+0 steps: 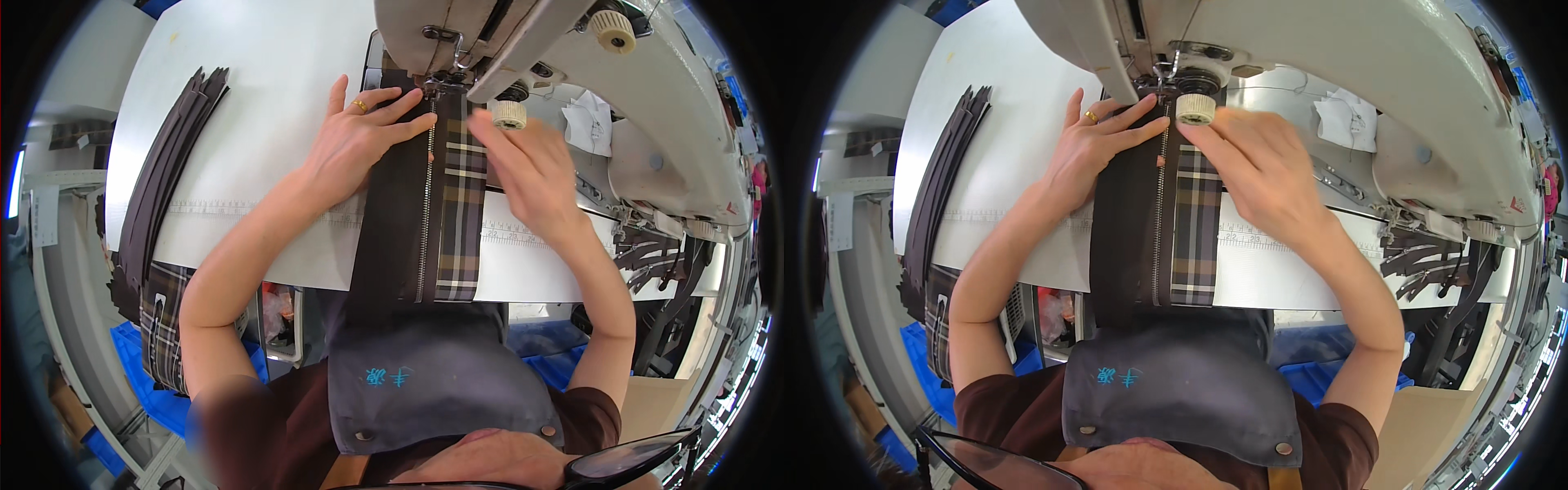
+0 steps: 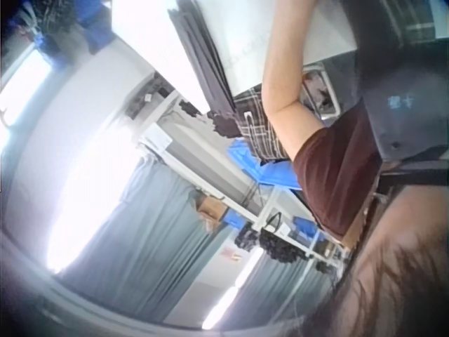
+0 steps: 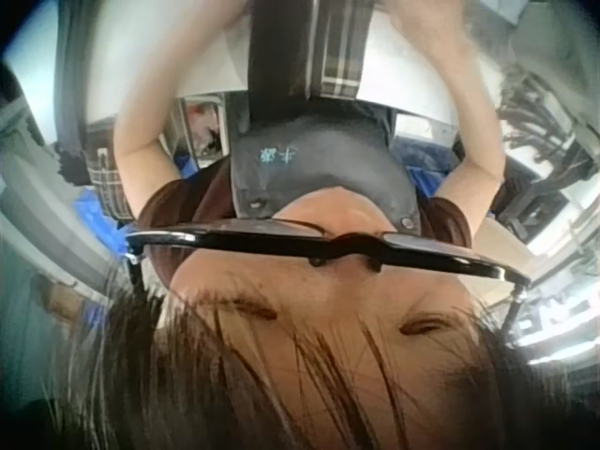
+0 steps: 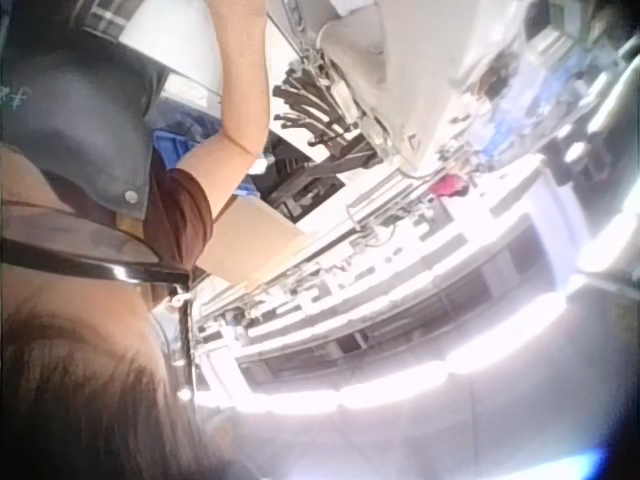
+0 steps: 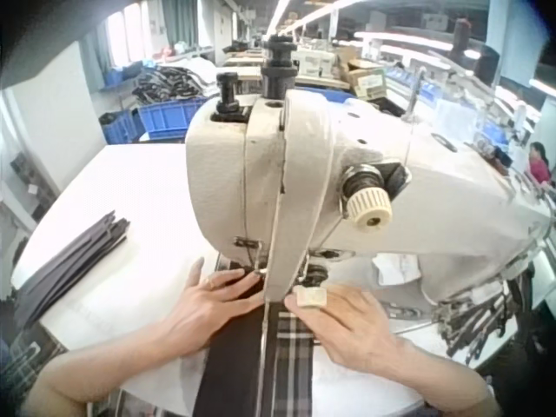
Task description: The person prepares a sewing machine by threading it and then sews a zipper onto a plaid fabric pouch. They guide the fabric under the needle, stitch along the zipper, and trim the excess thread after completion.
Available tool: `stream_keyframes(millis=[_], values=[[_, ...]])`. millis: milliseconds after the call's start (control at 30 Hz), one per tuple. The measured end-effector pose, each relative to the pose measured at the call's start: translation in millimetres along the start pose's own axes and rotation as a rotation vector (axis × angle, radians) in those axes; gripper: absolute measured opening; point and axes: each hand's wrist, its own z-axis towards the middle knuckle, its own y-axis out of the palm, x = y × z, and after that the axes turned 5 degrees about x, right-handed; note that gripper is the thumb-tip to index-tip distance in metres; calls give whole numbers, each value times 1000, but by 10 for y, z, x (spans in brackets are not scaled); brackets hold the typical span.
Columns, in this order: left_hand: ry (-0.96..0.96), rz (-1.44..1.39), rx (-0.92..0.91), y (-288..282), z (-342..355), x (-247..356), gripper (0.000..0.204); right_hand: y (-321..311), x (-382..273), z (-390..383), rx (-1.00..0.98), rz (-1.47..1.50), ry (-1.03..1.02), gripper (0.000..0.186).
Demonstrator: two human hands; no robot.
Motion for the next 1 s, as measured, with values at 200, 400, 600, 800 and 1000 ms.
stream_keyframes(millis=[200, 400, 600, 800, 1000], values=[[0, 33, -14, -4, -2, -2, 43, 392, 114, 25, -94, -143, 50, 51], [-9, -9, 35, 46, -1, 5, 43, 393, 233, -75, -85, -83, 175, 27], [-17, -17, 16, 29, -10, 6, 44, 297, 293, 39, -153, -255, 265, 7], [4, -5, -49, 0, -14, -19, 71, 386, 346, 36, -66, -199, 226, 7], [-21, -12, 17, 9, 3, 10, 44, 406, 127, -16, -96, -60, 92, 30]])
